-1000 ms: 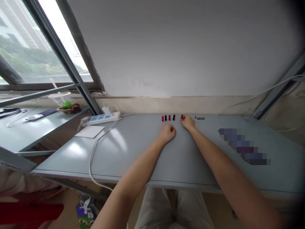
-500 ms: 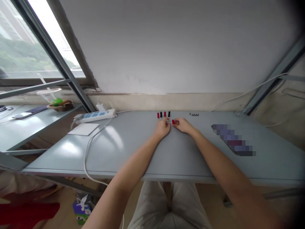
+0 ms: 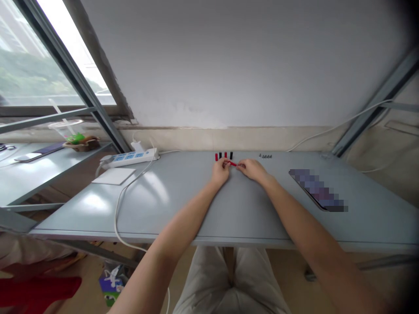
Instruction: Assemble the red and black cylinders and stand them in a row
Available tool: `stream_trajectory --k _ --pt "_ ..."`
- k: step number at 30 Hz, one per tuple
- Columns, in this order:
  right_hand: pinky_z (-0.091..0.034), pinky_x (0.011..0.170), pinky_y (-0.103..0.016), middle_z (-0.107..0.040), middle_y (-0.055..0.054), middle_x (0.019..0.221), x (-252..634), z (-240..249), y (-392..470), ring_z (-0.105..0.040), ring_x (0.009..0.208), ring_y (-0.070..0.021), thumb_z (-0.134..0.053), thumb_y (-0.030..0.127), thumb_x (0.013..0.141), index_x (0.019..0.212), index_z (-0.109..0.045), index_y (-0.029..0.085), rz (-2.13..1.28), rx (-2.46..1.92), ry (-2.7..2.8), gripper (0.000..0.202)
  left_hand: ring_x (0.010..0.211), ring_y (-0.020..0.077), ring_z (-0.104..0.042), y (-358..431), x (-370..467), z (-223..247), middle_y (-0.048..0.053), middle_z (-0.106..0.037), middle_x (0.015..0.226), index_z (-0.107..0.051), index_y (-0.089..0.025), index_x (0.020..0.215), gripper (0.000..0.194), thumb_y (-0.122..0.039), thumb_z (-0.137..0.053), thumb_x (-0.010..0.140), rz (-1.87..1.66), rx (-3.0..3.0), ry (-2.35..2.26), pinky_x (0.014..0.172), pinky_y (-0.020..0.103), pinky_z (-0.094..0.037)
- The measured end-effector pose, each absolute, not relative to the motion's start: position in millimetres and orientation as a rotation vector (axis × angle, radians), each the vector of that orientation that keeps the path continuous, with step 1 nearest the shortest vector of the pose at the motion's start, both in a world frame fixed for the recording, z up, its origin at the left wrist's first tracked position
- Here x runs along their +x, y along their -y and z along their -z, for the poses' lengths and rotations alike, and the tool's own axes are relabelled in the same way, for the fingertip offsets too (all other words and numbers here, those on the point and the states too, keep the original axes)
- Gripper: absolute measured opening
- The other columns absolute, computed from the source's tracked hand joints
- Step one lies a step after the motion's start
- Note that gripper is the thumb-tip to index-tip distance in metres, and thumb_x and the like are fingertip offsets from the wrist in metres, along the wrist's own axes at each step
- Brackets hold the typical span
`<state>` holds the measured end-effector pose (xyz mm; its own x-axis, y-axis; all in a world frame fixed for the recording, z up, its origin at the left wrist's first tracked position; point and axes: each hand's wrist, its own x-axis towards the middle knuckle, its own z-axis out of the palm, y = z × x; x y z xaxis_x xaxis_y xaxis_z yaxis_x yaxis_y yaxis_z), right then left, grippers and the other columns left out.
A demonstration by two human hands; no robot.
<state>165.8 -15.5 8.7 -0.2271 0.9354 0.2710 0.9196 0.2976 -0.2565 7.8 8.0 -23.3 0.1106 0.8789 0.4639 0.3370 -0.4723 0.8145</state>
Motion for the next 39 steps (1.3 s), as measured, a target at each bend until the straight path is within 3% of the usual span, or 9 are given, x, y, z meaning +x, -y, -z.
stream_trajectory --k 11,25,31,39 --pt "-0.041 0.077 -0.028 -0.068 -0.009 0.098 172.8 -5.5 12.0 -0.06 0.09 -0.0209 -0.049 0.028 0.086 0.1 -0.067 0.02 -0.022 -1.807 2.12 0.024 0.068 0.0113 -0.056 -5.1 10.8 18.8 0.005 -0.063 0.075 -0.058 -0.015 0.088 0.011 -0.016 -0.051 0.08 -1.476 1.672 -1.123 0.069 0.025 -0.046" --pt "-0.042 0.079 -0.03 -0.066 -0.01 0.1 173.7 -2.1 8.1 -0.059 0.09 -0.0214 -0.047 0.028 0.087 0.104 -0.067 0.019 0.059 -1.77 2.105 0.029 0.062 0.01 -0.057 -2.8 12.2 15.6 0.006 -0.064 0.072 -0.057 -0.013 0.088 0.011 -0.016 -0.049 0.081 -1.315 1.626 -1.085 0.066 0.025 -0.047" --pt "-0.041 0.078 -0.029 -0.064 -0.01 0.101 162.6 -6.4 14.0 -0.059 0.09 -0.0204 -0.048 0.021 0.084 0.112 -0.059 0.016 0.148 -1.654 2.17 0.031 0.057 0.0085 -0.055 -4.5 14.4 21.6 0.003 -0.063 0.067 -0.06 -0.013 0.088 0.012 -0.014 -0.053 0.078 -1.276 1.698 -1.079 0.063 0.023 -0.046" --pt "-0.041 0.076 -0.029 -0.066 -0.009 0.094 161.1 -5.0 13.2 -0.059 0.087 -0.0204 -0.052 0.021 0.082 0.096 -0.063 0.018 0.136 -1.656 2.12 0.018 0.059 0.0106 -0.057 -8.1 12.0 24.7 0.004 -0.064 0.069 -0.061 -0.012 0.092 0.018 -0.012 -0.052 0.076 -1.273 1.73 -1.125 0.065 0.026 -0.046"
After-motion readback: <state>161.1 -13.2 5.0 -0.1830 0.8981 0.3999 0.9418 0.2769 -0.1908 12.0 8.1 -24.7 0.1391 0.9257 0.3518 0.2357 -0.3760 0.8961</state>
